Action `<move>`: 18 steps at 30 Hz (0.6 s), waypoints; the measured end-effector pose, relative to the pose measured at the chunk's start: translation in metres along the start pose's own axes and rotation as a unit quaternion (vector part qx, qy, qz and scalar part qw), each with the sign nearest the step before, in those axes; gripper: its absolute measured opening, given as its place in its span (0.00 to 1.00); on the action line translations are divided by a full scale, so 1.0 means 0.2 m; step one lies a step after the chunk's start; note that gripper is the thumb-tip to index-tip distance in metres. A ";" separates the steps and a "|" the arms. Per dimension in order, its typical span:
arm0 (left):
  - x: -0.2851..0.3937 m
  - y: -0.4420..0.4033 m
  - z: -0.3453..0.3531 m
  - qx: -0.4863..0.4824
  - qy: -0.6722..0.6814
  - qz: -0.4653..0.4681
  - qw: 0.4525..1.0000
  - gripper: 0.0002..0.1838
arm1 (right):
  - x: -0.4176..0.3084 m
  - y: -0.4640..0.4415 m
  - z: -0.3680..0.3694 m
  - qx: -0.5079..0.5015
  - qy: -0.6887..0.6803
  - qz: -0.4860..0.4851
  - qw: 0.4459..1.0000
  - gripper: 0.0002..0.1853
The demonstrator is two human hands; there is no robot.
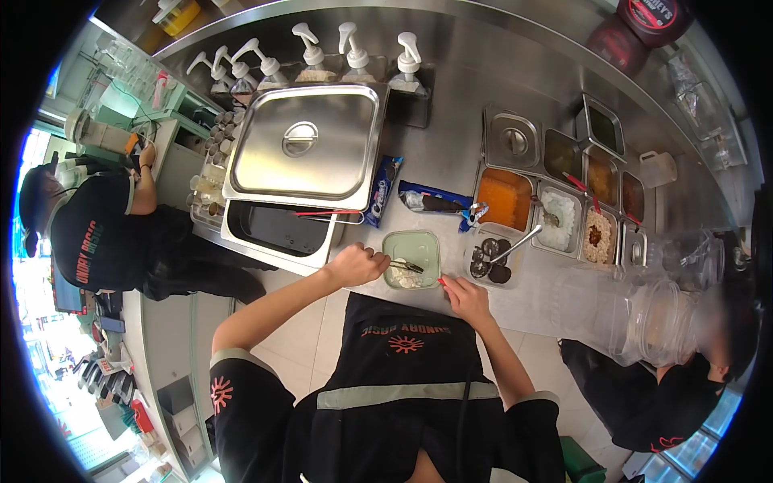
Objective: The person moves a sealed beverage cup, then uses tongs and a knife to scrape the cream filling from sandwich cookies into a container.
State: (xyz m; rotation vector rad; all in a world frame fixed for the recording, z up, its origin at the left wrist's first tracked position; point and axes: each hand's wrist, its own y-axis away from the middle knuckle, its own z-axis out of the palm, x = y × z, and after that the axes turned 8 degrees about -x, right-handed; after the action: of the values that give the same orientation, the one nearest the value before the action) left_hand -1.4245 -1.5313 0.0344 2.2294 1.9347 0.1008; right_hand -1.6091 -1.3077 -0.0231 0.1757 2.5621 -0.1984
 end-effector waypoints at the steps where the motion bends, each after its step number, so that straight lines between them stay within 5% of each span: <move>1: 0.00 0.00 0.01 -0.003 0.001 0.000 1.000 0.09 | 0.00 0.00 0.00 -0.003 0.001 -0.005 1.000 0.12; 6: 0.00 0.01 0.07 -0.021 0.014 -0.042 0.999 0.13 | 0.06 0.01 0.08 -0.030 0.044 -0.003 0.999 0.13; 12: 0.05 0.07 -0.02 0.009 0.156 -0.223 0.962 0.21 | 0.01 0.00 0.06 0.022 0.010 0.049 0.999 0.12; 15: 0.14 0.13 -0.09 -0.016 0.292 -0.337 0.895 0.23 | -0.03 0.01 0.09 0.062 -0.007 0.074 0.995 0.12; 18: 0.18 0.14 -0.11 -0.076 0.526 -0.377 0.759 0.20 | -0.06 -0.02 0.10 0.094 -0.022 0.119 0.988 0.12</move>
State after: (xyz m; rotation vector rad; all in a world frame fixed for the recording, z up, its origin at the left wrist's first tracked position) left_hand -1.3963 -1.4969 0.0589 1.0847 2.9889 1.5762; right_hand -1.5886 -1.3161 -0.0334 0.5386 2.4496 -0.3486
